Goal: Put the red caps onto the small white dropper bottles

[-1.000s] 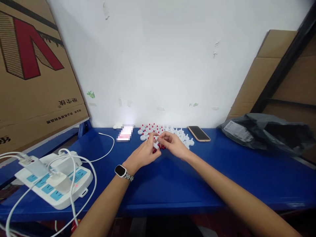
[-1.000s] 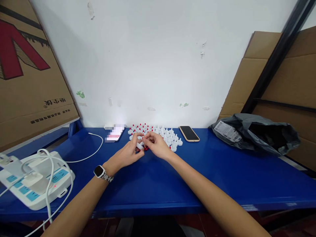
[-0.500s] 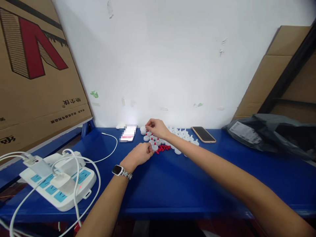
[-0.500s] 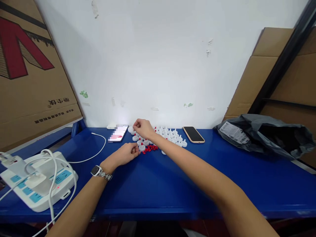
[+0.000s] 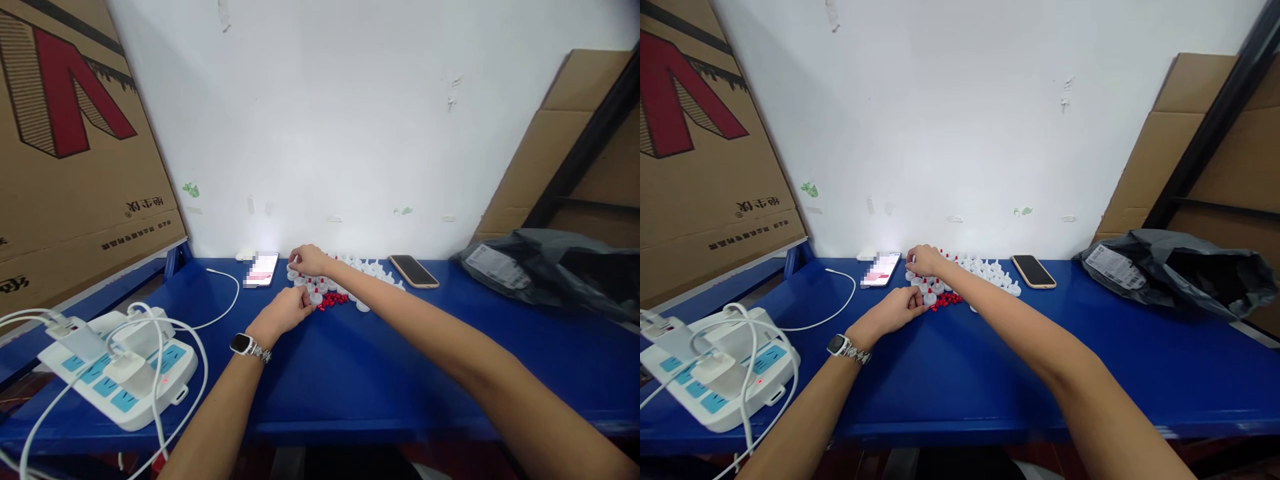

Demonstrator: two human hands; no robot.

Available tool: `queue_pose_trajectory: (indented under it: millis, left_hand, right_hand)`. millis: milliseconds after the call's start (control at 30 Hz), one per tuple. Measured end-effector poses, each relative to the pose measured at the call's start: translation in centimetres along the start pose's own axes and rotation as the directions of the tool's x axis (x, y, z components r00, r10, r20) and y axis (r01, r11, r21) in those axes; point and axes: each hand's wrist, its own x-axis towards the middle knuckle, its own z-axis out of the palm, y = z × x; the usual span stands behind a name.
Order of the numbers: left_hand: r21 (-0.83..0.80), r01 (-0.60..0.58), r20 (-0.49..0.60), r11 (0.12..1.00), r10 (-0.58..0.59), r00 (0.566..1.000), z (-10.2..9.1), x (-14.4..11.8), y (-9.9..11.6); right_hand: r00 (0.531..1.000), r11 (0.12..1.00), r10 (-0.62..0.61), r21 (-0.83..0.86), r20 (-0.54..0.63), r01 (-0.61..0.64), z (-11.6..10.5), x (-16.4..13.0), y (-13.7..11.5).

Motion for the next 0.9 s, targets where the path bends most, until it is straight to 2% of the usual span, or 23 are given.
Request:
queue_pose_trajectory:
  millis: [133, 233, 367, 467, 667, 900]
  left_hand:
    - [0.037, -0.022, -0.023, 0.999, 0.023, 0.999, 0.2, 0.0, 0.2]
    - [0.047, -0.032, -0.048, 0.998, 0.035, 0.998, 0.3, 0.0, 0.5]
    - [0.045, -0.038, -0.051, 0.998, 0.04, 0.998, 0.4, 0.0, 1.1]
    - [0.066, -0.049, -0.08, 0.997, 0.054, 0.995, 0.5, 0.0, 1.6]
    - [0.039, -0.121, -0.165, 0.992, 0.125, 0.978, 0.5, 0.8, 2.9]
    - [0.046, -0.186, -0.131, 0.982, 0.19, 0.973, -0.2, 3.5, 4.7]
  right_hand:
    - [0.986, 0.996, -0.002, 0.087, -0.169, 0.017, -1.0, -3.9, 1.3]
    - [0.962, 0.997, 0.007, 0.077, -0.274, 0.015, -1.6, -7.7, 3.2]
    - [0.951, 0.995, 0.096, 0.013, -0.295, -0.097, -2.5, -11.7, 5.5]
    - [0.955, 0.988, 0.142, -0.027, -0.259, -0.154, -2.9, -12.9, 6.3]
    - [0.958, 0.981, 0.148, -0.084, -0.246, -0.173, -3.5, -11.4, 6.8]
    - [0.947, 0.942, 0.262, -0.163, -0.188, -0.293, -3.7, -5.2, 9.3]
